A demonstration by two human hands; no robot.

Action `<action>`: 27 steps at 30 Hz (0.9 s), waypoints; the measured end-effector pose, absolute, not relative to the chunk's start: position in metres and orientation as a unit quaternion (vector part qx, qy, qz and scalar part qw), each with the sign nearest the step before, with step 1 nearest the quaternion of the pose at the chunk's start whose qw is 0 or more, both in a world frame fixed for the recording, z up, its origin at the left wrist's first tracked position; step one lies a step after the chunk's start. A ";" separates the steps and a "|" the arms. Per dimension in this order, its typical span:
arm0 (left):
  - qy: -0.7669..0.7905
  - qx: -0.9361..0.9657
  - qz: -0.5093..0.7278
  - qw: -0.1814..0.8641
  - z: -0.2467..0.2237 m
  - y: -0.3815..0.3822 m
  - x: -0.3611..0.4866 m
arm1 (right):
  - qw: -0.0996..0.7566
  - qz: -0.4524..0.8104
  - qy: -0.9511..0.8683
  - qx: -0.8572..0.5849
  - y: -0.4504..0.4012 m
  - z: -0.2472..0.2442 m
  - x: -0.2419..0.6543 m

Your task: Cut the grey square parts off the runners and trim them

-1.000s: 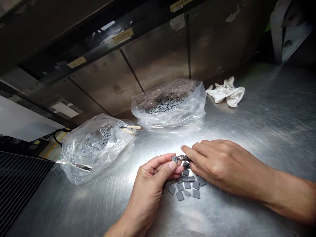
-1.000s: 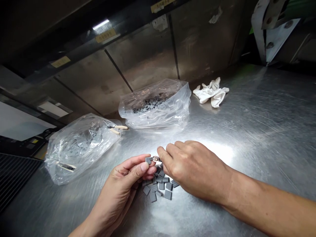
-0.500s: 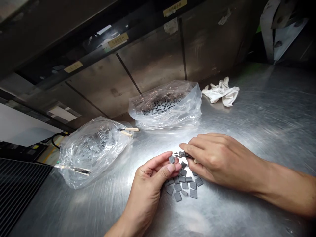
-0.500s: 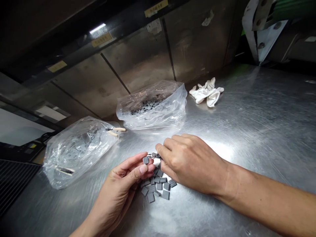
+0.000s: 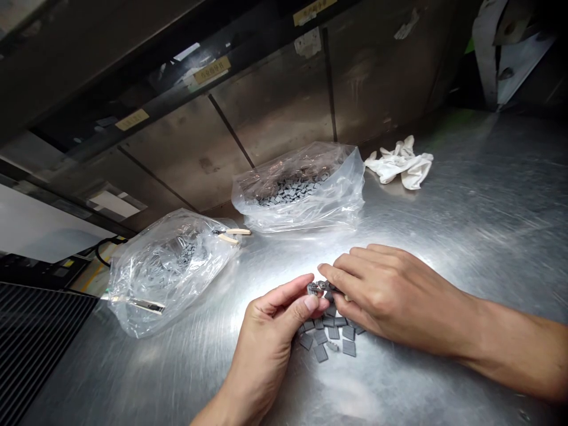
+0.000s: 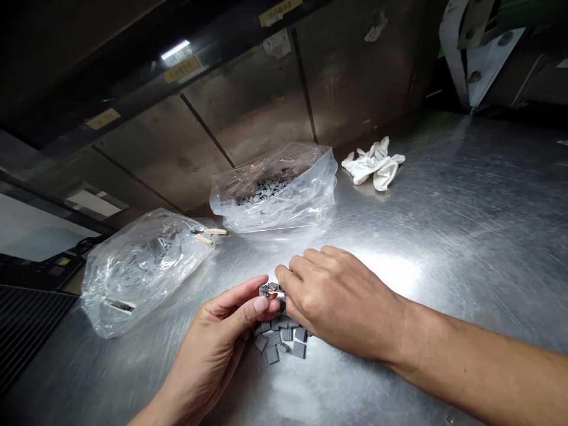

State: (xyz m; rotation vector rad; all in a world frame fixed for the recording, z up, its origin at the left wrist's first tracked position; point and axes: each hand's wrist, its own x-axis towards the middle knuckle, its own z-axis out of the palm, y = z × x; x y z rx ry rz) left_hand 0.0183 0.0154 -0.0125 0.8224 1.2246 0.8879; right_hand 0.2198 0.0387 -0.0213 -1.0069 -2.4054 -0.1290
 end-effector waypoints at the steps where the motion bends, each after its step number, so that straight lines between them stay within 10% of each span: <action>1: 0.541 0.363 0.391 0.650 -0.012 0.015 0.018 | 0.261 -0.045 -0.890 -0.372 0.038 -0.021 0.220; 27: 0.546 0.371 0.390 0.642 -0.014 0.016 0.018 | 0.239 -0.046 -0.894 -0.376 0.035 -0.023 0.223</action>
